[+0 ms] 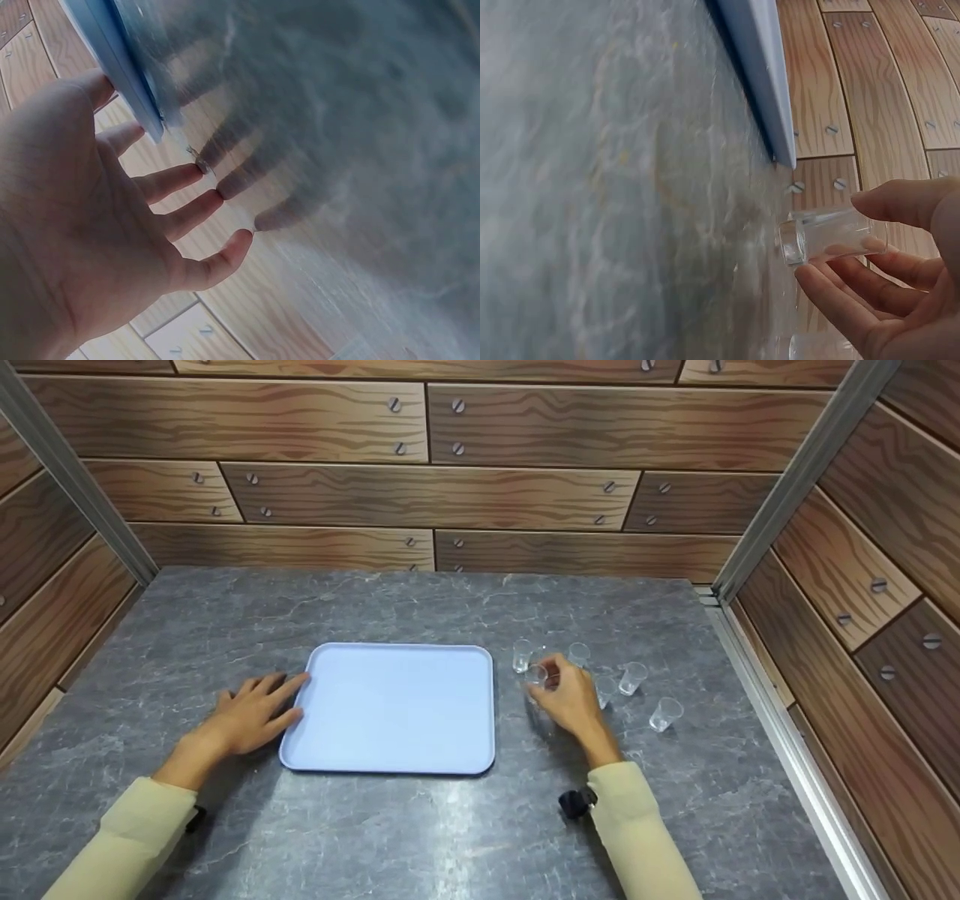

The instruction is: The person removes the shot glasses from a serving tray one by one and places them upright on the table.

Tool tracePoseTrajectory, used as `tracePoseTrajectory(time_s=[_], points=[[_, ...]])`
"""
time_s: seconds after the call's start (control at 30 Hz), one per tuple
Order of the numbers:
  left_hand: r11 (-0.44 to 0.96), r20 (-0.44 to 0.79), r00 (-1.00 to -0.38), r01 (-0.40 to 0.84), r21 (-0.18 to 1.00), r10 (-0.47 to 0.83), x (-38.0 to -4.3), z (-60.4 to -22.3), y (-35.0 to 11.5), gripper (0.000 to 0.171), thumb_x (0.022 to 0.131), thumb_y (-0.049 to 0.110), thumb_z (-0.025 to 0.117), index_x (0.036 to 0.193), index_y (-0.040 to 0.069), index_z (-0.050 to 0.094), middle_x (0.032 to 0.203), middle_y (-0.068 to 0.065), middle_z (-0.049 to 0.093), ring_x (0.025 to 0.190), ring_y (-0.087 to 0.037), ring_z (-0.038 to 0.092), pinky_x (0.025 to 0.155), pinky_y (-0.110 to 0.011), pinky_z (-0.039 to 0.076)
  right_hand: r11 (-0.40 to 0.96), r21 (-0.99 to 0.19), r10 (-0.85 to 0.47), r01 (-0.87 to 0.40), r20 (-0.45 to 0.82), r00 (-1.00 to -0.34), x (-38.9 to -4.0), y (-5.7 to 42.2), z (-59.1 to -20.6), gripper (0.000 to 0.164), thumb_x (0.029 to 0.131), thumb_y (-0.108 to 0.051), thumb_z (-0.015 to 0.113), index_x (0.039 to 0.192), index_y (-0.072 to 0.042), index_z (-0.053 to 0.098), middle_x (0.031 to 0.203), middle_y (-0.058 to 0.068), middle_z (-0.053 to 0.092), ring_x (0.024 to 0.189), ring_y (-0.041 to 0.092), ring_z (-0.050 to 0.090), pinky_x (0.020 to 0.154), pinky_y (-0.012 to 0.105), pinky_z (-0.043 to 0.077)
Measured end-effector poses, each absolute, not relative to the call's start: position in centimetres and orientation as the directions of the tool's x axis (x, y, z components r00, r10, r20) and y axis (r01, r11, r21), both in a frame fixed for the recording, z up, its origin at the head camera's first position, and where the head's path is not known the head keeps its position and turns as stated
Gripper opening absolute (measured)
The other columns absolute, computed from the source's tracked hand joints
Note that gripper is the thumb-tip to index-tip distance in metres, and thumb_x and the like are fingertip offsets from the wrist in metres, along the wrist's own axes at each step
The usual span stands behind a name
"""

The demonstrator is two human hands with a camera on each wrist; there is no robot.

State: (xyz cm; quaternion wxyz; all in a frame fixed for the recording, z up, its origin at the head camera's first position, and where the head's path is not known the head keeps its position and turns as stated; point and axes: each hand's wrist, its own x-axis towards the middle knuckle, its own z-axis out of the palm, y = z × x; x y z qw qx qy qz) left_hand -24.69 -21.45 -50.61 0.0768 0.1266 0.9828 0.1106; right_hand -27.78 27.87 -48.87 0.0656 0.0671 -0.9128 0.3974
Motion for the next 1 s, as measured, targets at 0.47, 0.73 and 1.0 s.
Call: tracePoseTrajectory(time_s=[0.47,0.73,1.0], points=[[0.945,-0.13,-0.956,0.228,0.236,0.263,-24.6,-50.83,-21.42,0.061,0.108,0.045,0.045,0.164,0.024,0.031,0.161,-0.027,0.037,0.146,-0.053,0.036,0.107,-0.083,0.026,0.747,-0.642,-0.024,-0.176,0.238,-0.971,-27.76,28.84,-49.47,0.032,0.085,-0.004,0.076,0.114,0.008,0.065,0.103,0.026,0.074,0.094,0.038,0.075,0.087,0.047,0.06],[0.946,-0.129,-0.956,0.231,0.229,0.264,-24.6,-50.75,-21.57,0.06,0.108,0.045,0.045,0.164,0.025,0.031,0.161,-0.027,0.037,0.145,-0.053,0.036,0.106,-0.083,0.027,0.765,-0.621,-0.017,-0.17,0.245,-0.969,-27.91,29.02,-49.65,0.032,0.086,-0.004,0.075,0.115,0.008,0.067,0.102,0.025,0.075,0.094,0.038,0.075,0.084,0.036,0.059],[0.944,-0.127,-0.956,0.229,0.236,0.263,-24.66,-50.83,-21.47,0.061,0.108,0.045,0.045,0.164,0.025,0.03,0.161,-0.027,0.037,0.146,-0.053,0.035,0.106,-0.083,0.027,0.778,-0.589,-0.064,-0.22,0.274,-0.96,-27.78,28.92,-49.08,0.039,0.087,0.0,0.072,0.124,0.011,0.065,0.108,0.03,0.073,0.095,0.043,0.075,0.088,0.053,0.059]])
